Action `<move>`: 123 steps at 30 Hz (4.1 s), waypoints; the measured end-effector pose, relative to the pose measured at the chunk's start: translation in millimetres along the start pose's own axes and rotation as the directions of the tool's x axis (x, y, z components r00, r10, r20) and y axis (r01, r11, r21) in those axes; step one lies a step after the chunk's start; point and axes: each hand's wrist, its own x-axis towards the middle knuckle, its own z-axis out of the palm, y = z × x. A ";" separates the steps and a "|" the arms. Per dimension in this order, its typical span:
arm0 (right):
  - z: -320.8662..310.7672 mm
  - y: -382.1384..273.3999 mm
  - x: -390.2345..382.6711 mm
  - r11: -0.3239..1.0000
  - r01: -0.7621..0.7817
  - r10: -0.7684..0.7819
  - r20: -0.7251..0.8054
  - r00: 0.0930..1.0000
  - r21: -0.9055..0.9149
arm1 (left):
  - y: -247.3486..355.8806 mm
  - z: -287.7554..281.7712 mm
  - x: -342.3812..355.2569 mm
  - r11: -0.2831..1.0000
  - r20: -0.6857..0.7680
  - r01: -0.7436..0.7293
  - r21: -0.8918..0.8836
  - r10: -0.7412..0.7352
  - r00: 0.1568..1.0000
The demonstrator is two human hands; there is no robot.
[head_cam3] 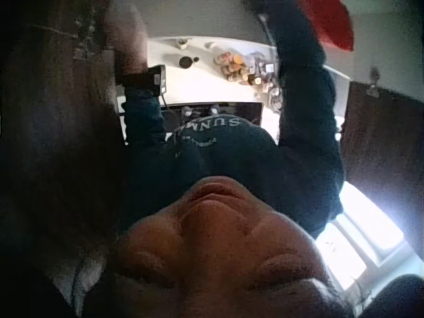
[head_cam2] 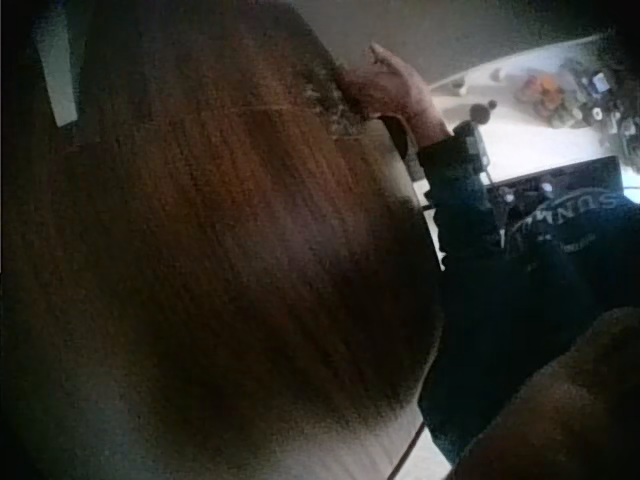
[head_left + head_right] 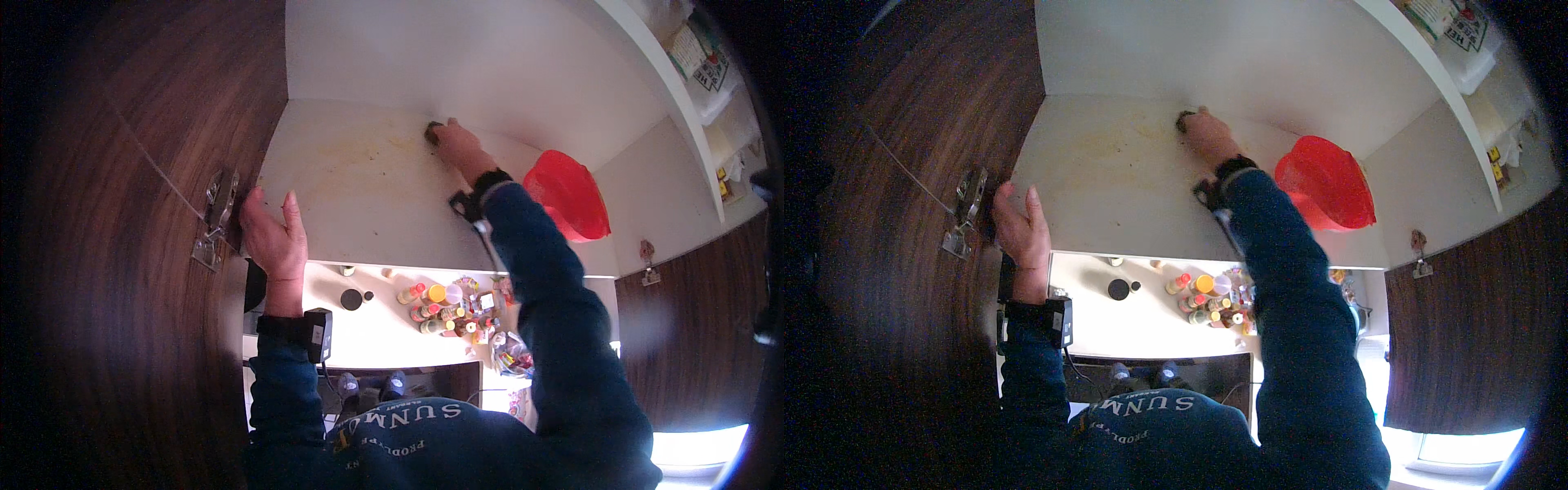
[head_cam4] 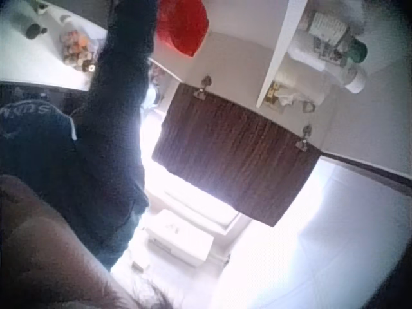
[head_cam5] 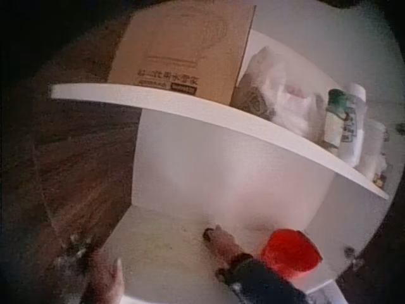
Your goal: The person wipes the interior of an open kitchen cabinet with a dark cloth, repeatedly moving a red plastic bowl to access different areas. The person continues wiping the cabinet's bottom and side surfaces throughout the clip.
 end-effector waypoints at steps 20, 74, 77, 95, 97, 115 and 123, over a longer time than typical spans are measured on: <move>37.7 -98.2 -20.1 0.920 0.382 -0.377 -0.073 0.923 0.085 | 1.8 0.4 4.4 0.997 0.059 0.057 0.051 -0.059 0.997; 38.8 -163.9 16.3 0.891 0.428 -0.398 -0.190 0.897 0.151 | -0.5 -1.1 2.4 0.990 0.032 0.061 0.129 -0.066 0.997; 38.8 -172.1 -43.1 0.847 0.511 -0.484 -0.186 0.855 0.146 | -0.9 -0.6 2.8 0.994 0.074 0.089 0.059 -0.093 0.993; 32.4 -133.8 -64.8 0.945 0.303 -0.297 -0.064 0.953 0.123 | 0.6 -0.6 4.7 0.986 0.151 0.133 0.099 -0.147 0.978; 24.2 -83.2 -81.9 0.948 0.277 -0.262 -0.108 0.959 0.160 | 3.2 -1.2 4.4 0.991 0.144 0.128 0.036 -0.132 0.981; 42.3 -38.8 -25.6 0.906 0.411 -0.384 -0.207 0.900 0.103 | 9.0 -3.6 6.3 0.985 0.133 0.090 0.146 -0.110 0.985; 19.6 -78.1 6.5 0.975 0.183 -0.160 -0.170 0.972 0.127 | 3.6 0.9 7.2 0.985 0.120 0.049 0.168 -0.069 0.990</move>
